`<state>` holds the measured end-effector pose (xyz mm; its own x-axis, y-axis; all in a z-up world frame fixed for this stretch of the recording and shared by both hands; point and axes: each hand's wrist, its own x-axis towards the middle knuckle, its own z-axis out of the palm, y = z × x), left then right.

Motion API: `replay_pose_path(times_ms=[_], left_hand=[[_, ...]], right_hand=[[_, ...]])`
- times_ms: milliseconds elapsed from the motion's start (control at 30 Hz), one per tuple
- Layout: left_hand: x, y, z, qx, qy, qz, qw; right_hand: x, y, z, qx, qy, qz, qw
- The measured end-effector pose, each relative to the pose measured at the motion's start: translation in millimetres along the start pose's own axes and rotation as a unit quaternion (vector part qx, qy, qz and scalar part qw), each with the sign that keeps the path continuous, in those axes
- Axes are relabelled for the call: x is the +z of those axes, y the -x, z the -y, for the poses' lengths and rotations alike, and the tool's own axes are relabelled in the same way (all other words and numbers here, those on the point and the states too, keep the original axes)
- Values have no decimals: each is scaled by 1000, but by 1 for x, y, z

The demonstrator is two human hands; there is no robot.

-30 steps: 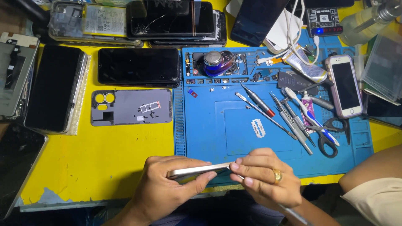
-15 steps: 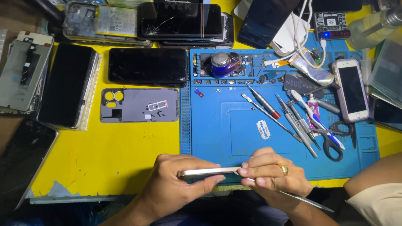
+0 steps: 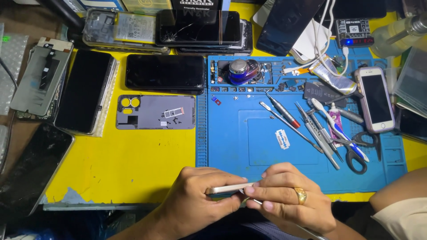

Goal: The technician is carefully removing screws from the internal frame of a smartphone and then using a pry tool to detach the bottom assembly from the main chassis.

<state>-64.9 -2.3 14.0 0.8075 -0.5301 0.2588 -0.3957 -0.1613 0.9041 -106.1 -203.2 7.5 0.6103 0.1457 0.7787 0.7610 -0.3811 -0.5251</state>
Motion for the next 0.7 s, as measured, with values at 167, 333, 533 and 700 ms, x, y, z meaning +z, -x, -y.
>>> replay_pose_path(times_ms=[167,333,533,700], left_hand=[[6,3,-1,16,-15,-20,1000],[9,5,-4,19,-23,-36,999],[9,3,-7,65,-25,-33,997],[9,-4,-14,74,-59,-18,995]], right_hand=[[1,6,3,-13,14,9,1000],[-11,22,3,-22,23,109,993],[17,3,-2,-63,17,-56,996],[11,2,-3,1,-74,-67,995]])
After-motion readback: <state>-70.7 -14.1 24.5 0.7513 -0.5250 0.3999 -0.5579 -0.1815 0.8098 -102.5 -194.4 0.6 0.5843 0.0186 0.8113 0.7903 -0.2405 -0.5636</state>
